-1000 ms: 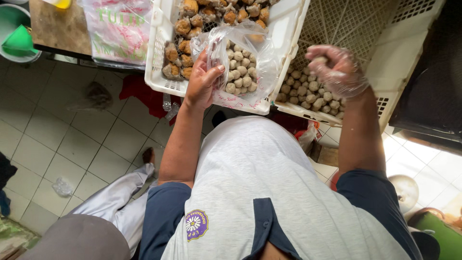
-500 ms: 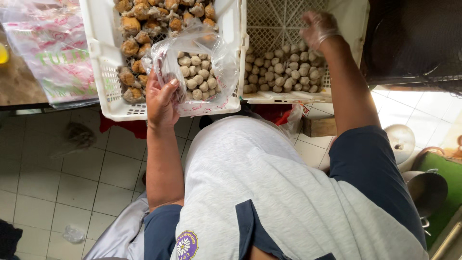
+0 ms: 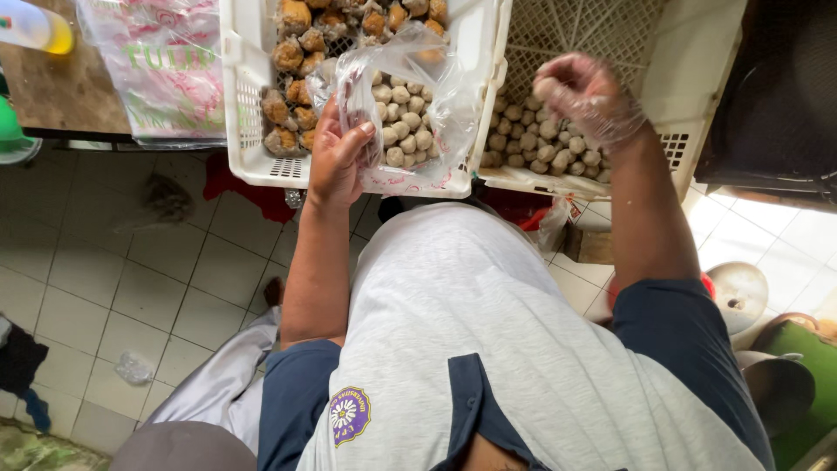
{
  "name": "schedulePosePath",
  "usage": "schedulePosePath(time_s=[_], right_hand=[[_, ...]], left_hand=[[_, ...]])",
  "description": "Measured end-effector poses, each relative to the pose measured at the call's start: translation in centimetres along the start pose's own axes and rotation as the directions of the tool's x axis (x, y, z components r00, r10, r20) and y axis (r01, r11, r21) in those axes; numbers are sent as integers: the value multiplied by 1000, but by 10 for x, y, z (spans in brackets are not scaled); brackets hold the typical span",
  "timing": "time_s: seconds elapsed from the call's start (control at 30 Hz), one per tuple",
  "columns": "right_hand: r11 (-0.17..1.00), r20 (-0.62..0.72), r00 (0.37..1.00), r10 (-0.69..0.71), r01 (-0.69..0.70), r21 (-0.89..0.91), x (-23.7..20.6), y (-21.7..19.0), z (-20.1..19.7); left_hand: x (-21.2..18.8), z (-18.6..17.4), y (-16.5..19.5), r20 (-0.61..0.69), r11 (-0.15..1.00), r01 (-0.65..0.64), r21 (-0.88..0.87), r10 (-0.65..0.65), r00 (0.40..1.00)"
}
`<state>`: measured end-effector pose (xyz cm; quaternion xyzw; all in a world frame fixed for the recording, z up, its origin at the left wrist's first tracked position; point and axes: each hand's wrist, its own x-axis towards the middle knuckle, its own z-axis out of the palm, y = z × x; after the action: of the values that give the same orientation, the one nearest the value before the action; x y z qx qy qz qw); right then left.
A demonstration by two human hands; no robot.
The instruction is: The person holds a clear plastic bag open with one hand and picks round meatballs one at a time from a plastic crate, placing them into the bag. They continue filling the bag from the crate throughout the episode, occasionally reaching deeper into the crate for more meatballs.
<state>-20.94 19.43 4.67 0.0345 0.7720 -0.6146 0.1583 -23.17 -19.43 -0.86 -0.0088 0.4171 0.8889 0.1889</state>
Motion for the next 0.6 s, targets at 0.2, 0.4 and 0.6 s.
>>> schedulePosePath(time_s=[0.2, 0.4, 0.6], right_hand=[[682, 280, 775, -566, 632, -369, 26, -24, 44], [654, -228, 932, -282, 13, -757, 47, 46, -56], [357, -327, 883, 337, -442, -823, 38, 124, -61]], left_hand=[[0, 0, 0, 5, 1000, -11, 20, 11, 1000], [-4, 6, 5, 34, 999, -40, -17, 40, 999], [-2, 5, 3, 35, 997, -37, -64, 40, 999]])
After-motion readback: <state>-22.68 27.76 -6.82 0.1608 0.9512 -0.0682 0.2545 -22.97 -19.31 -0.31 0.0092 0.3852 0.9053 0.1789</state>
